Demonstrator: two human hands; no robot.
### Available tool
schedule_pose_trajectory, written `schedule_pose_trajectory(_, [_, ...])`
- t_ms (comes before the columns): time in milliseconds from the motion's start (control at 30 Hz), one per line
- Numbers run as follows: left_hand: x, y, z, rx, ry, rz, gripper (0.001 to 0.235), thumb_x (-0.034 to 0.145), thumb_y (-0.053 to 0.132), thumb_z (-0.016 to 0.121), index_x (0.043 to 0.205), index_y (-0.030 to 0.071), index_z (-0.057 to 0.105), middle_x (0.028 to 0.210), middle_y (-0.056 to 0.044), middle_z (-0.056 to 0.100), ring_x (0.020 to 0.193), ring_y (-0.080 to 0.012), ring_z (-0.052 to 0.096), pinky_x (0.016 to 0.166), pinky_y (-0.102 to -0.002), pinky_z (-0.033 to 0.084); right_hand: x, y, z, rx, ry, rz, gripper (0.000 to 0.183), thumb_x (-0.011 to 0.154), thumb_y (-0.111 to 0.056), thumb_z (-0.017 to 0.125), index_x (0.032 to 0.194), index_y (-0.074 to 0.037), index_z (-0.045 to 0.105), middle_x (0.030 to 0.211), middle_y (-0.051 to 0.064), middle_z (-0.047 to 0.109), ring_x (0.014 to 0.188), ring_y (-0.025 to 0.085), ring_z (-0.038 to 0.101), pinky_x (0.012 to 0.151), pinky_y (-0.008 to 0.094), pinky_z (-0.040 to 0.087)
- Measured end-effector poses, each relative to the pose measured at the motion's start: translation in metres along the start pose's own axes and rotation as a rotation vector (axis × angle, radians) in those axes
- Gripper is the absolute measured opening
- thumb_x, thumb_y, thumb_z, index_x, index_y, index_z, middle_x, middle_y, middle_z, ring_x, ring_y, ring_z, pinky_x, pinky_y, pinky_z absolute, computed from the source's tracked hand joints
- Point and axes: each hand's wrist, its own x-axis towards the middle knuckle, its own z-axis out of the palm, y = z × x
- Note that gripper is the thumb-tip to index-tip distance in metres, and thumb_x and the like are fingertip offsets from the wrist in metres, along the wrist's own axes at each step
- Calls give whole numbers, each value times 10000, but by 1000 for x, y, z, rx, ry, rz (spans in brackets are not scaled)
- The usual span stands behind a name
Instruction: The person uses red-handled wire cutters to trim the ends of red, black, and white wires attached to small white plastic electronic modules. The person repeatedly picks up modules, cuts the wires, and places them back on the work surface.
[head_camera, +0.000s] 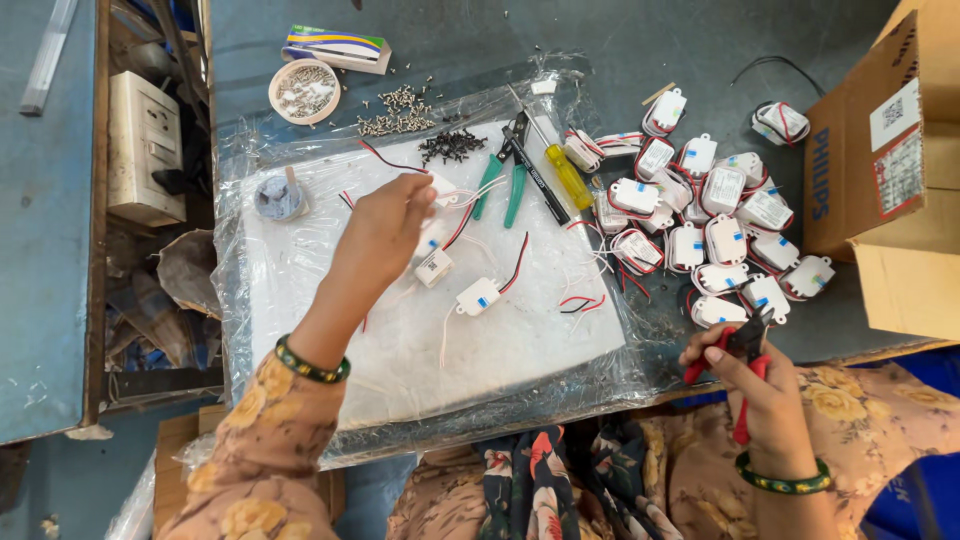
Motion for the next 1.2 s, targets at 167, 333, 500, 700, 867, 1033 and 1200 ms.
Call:
schedule_pose_trajectory(167, [14, -4, 0, -175, 23, 48, 312, 1079, 207, 541, 1299, -2, 610, 1051, -84, 757, 938, -163, 785, 687, -275, 611, 0, 2, 4, -38, 41, 10, 170, 965, -66, 605, 1091, 47, 609, 1007, 164, 666, 958, 254, 654, 831, 390, 524])
schedule_pose_trajectory(333, [6, -7, -28, -112, 75, -96, 286, 1054, 204, 583, 1279, 41, 650, 978, -56, 782, 844, -150, 791, 597, -261, 554, 7, 6, 15, -134, 29, -35, 158, 964, -77, 628, 1079, 33, 624, 970, 142, 692, 916, 214, 658, 834, 353, 525])
schedule_pose_trajectory(500, [-18, -19, -44, 72, 223, -85, 224, 1059, 187, 632, 1250, 81, 679, 978, -50, 783, 789, -138, 762, 611, -273, 535, 4, 19, 43, -346, 89, -138, 116, 946, -78, 668, 1037, -7, 651, 908, 59, 685, 854, 126, 639, 809, 270, 514])
schedule_pose_trajectory(700, [-67, 3, 50, 134, -152, 170, 497, 788, 303, 818, 1223, 128, 652, 1142, -82, 638, 1000, -269, 632, 842, -411, 504, 5, 22, 58, -704, 127, -60, 108, 854, -66, 728, 921, -10, 664, 739, 5, 598, 692, 92, 484, 637, 258, 434])
schedule_pose_trajectory(867, [-81, -14, 67, 368, -167, 215, 363, 885, 212, 738, 1243, 208, 681, 1186, -44, 600, 1080, -266, 563, 913, -458, 441, -1, 22, 52, -610, 70, -145, 120, 854, -50, 711, 954, -22, 649, 820, -11, 620, 758, 62, 518, 692, 230, 449])
schedule_pose_trajectory(1033, [-84, -29, 53, 557, 55, 231, 313, 862, 206, 747, 1172, 242, 726, 1229, -42, 563, 1112, -305, 487, 915, -512, 382, -4, 21, 43, -456, 95, -191, 146, 892, -43, 702, 1022, -19, 642, 913, 1, 617, 830, 66, 526, 746, 221, 440])
schedule_pose_trajectory(1200, [-66, -11, 43, 581, 119, 168, 349, 851, 244, 791, 1196, 242, 741, 1216, -65, 532, 1071, -336, 459, 889, -525, 357, -5, 21, 29, -131, 115, -147, 137, 901, -70, 649, 1026, -23, 618, 956, 43, 652, 890, 132, 609, 811, 279, 466])
